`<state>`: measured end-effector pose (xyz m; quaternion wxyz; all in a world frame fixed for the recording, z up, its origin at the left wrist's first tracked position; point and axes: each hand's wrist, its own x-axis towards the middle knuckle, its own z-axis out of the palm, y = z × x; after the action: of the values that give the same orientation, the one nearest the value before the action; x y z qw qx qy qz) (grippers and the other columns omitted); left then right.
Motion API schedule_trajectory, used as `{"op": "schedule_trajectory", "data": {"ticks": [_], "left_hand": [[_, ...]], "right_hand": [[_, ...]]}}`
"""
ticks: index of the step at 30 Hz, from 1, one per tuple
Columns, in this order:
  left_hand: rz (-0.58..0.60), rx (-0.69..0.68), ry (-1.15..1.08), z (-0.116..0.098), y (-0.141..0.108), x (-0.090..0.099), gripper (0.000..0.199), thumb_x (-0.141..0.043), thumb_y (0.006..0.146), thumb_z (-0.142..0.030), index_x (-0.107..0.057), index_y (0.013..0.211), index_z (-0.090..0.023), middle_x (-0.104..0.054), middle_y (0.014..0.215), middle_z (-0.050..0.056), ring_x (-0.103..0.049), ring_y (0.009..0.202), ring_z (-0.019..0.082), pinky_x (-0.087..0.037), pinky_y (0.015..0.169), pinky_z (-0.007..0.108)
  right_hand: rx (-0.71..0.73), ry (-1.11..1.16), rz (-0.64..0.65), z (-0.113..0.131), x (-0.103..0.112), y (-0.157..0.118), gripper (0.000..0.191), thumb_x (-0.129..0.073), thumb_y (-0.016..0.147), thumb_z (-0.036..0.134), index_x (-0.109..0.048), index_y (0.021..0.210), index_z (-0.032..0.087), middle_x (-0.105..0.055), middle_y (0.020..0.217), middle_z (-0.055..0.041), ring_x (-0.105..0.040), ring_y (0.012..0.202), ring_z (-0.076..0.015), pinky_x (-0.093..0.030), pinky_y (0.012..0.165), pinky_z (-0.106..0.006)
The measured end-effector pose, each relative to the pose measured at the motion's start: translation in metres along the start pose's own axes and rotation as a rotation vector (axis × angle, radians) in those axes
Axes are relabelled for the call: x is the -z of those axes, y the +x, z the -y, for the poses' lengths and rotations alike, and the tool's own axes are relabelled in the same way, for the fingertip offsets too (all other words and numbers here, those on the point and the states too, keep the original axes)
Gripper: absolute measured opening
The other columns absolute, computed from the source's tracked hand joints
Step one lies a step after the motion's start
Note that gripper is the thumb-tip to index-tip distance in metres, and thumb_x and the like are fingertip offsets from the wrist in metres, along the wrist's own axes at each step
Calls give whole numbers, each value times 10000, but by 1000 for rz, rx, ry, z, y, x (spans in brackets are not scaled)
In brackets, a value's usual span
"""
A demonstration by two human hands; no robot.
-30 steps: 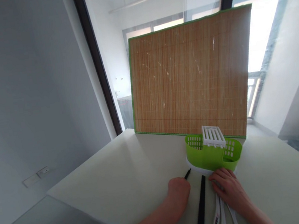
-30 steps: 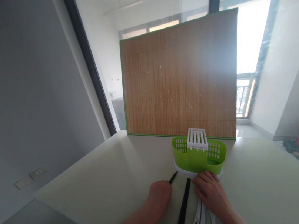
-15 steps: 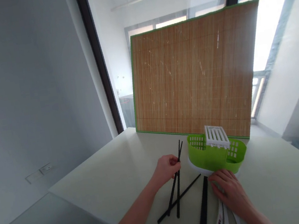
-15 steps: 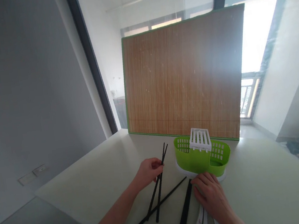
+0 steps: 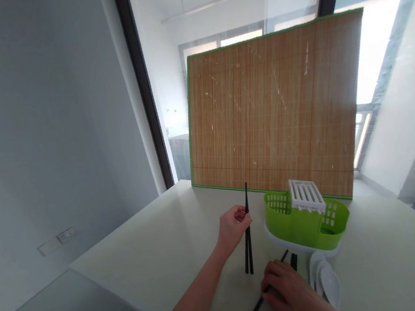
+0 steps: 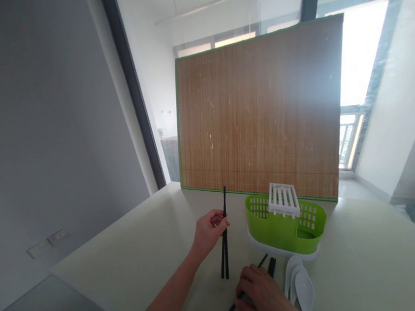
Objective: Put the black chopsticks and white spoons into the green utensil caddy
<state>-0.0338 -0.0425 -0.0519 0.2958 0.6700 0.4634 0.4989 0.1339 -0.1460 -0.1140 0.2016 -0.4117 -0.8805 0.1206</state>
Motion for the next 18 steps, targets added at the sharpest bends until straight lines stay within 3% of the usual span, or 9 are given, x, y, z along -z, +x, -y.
{"op": "schedule_trajectory", "data": {"ticks": [4,8,11,15,18], "left_hand": [[-14,-30,-74,-1,-3,-10,231,-552,734,-263,-591,919,-130,-672,726,25,-607,628,114,-502,570,209],[-39,-103,-127,-7,-16,-28,187,-548,752,-240,-602,909,-154,-673,751,16,-608,633,105,-498,568,192],[-35,-150,-141,-13,-29,-41,171,-538,763,-213,-606,917,-180,-673,767,-6,-602,625,87,-492,562,174],[16,-216,-113,-18,-46,-51,184,-548,755,-187,-602,932,-189,-668,774,-25,-592,630,73,-491,591,166],[32,-247,-101,-19,-54,-52,189,-560,743,-174,-603,926,-185,-662,775,-26,-586,650,75,-490,620,173]], "right_hand": [[-79,37,-86,-11,1,-5,34,-529,825,229,-552,808,211,-553,821,-12,-505,825,-185,-373,745,-308],[-248,15,-239,-16,2,-6,216,-542,831,306,-518,1017,199,-541,746,-6,-505,737,-195,-368,682,-311],[-306,-8,-283,-21,-1,-5,337,-525,850,360,-473,1146,206,-539,664,16,-502,681,-206,-347,626,-302],[-294,-23,-305,-26,-7,-3,140,-491,871,322,-558,894,200,-575,667,-4,-500,678,-216,-324,621,-304],[-240,52,-324,-27,-8,-1,133,-471,876,248,-534,771,194,-600,745,-18,-511,707,-202,-332,661,-305]]}}
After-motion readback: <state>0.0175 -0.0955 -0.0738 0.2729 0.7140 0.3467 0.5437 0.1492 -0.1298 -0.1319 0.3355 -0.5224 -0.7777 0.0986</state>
